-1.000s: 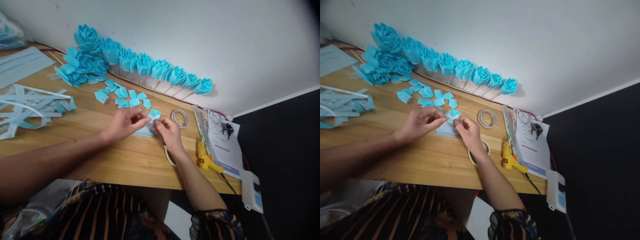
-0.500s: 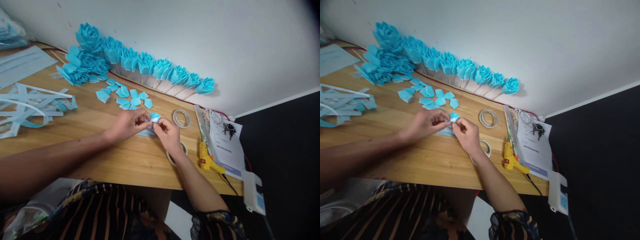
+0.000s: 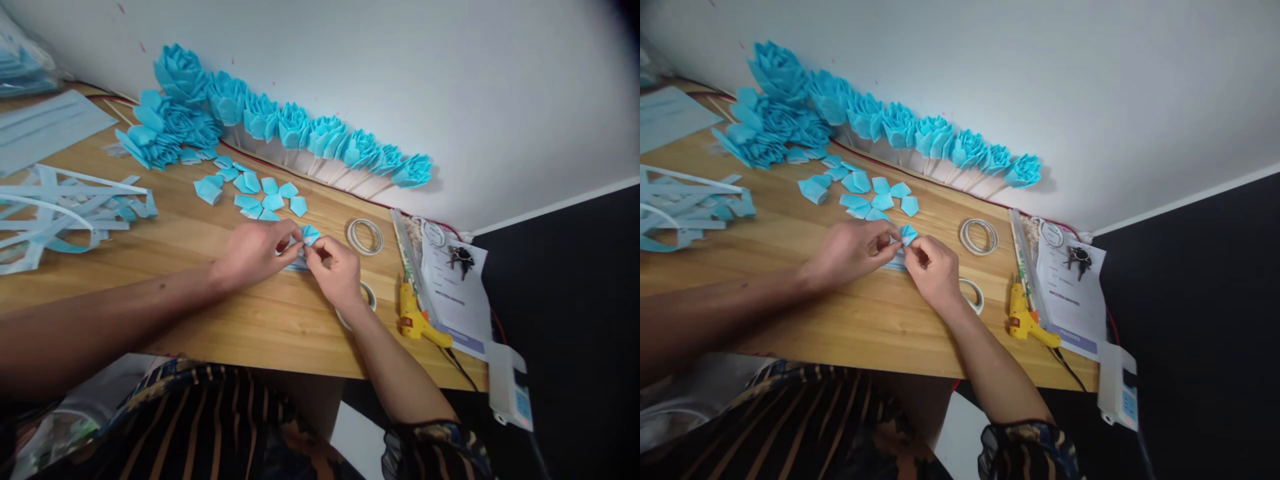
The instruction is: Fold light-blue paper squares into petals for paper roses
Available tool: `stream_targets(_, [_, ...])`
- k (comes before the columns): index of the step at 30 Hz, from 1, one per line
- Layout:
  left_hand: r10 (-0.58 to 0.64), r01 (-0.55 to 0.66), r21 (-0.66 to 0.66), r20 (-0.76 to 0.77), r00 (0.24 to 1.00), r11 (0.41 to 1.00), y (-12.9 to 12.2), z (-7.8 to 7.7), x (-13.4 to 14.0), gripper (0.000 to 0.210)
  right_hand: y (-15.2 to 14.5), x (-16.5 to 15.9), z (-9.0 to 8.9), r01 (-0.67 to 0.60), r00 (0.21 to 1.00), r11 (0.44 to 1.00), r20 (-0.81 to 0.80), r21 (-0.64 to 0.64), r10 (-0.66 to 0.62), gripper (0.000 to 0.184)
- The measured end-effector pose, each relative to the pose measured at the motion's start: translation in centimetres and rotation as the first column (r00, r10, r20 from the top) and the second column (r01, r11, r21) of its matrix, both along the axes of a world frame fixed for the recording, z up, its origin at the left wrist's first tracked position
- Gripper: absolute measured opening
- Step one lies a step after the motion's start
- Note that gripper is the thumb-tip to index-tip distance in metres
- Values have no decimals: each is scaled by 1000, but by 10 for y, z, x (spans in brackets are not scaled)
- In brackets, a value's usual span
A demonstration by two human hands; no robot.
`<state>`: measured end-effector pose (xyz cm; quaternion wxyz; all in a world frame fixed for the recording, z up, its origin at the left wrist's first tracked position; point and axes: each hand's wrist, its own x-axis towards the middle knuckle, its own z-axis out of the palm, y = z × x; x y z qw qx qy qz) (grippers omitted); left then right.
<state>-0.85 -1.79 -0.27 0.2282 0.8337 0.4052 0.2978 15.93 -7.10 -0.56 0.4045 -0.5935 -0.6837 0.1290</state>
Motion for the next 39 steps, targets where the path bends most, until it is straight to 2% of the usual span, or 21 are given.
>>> stream_targets(7, [-10,10,-3,-22,1000,1000,0,-1,1,15,0,-1,1,-14,1000,1000,-7,28,14,22])
stream_targets(13, [-44,44,-22,6,999,999,0,1,-1,16,0,-1,1,2,1000,1000,-4,-12,-2,21])
stream_targets(19, [-71,76,-81,66,995,994,0,1,-1,16,0,-1,1,-12,1000,1000,-28,-13,11,23])
stream_targets(32, [-102,110,-69,108,989,992,3,-2,-2,16,0,0,1,-10,999,1000,-35,-23,9,24])
stream_targets(39, [-119,140,-102,182,976,985,4,-3,-1,15,0,2,1,-18,999,999,-46,-31,16,20])
